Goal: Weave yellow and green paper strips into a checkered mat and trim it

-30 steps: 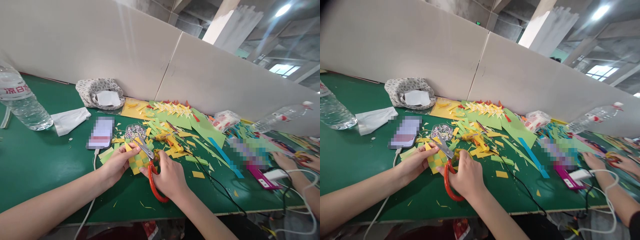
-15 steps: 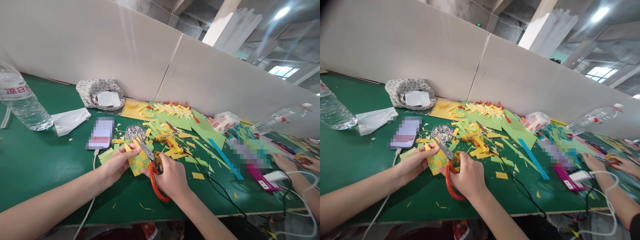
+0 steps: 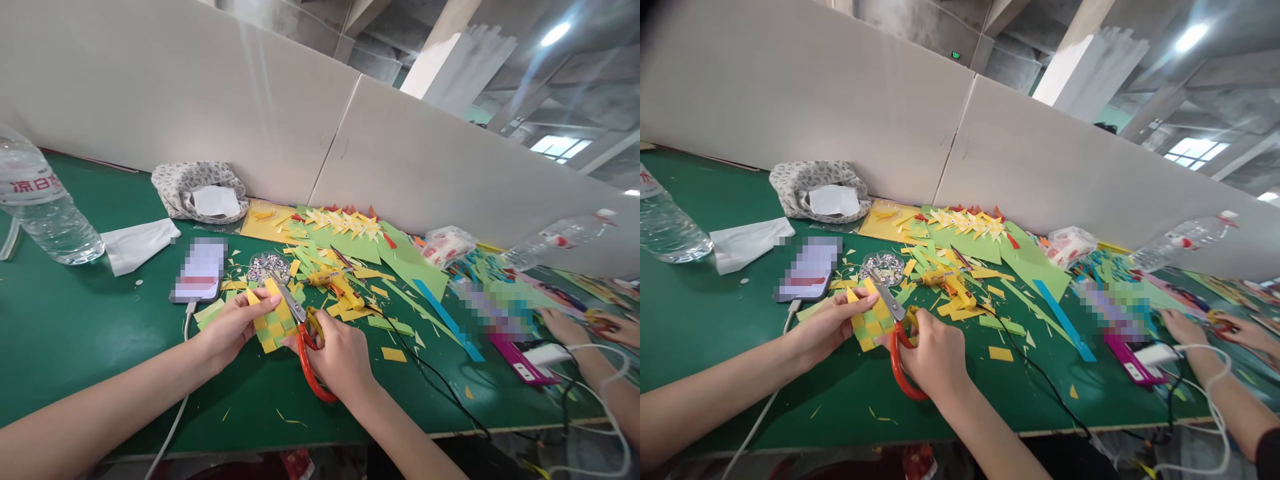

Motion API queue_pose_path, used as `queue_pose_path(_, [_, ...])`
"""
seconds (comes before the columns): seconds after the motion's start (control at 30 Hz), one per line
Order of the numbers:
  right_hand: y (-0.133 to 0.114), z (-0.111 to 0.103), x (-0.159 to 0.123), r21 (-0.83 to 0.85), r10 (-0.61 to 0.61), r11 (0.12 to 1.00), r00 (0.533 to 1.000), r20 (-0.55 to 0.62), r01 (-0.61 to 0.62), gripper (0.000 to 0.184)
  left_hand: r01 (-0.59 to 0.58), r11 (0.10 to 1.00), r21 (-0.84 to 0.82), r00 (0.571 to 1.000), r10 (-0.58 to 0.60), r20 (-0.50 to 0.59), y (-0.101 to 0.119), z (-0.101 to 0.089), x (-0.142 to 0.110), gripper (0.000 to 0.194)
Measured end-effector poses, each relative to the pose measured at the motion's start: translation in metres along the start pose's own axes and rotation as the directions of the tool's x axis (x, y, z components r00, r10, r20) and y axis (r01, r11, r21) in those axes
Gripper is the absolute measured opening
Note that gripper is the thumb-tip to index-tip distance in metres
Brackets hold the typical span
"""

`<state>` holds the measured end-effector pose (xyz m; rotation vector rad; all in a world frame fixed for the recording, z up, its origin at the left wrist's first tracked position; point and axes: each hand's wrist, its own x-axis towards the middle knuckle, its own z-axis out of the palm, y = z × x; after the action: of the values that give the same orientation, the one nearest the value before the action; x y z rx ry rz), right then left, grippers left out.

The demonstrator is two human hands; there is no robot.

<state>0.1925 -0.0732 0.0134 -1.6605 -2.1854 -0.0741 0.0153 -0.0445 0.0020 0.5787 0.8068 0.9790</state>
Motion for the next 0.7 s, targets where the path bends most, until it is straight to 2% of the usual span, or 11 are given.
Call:
queue_pose_path(0.17, [0.001,-0.002,-0.001,-0.029,-0.013,0.999,1.000,0.010,0.014,0.039,-0.028,0.989,0.145,0.998,0.037,-0.058,0.002,-0.001,0.000,0.024])
queue_pose_path(0.5, [-0.002,-0.009,-0.001,0.028,0.049,0.998,0.995,0.092,-0.052,0.037,-0.001,0.987,0.163,1.000,0.001,-0.002,0.000,0.002,-0.004,0.021])
queue_pose_path(0.7, [0.004,-0.013,0.002,0.031,0.094,0.995,0.992,0.088,-0.097,0.035,0.009,0.977,0.212,0.999,0.001,-0.047,0.001,0.004,-0.006,0.024])
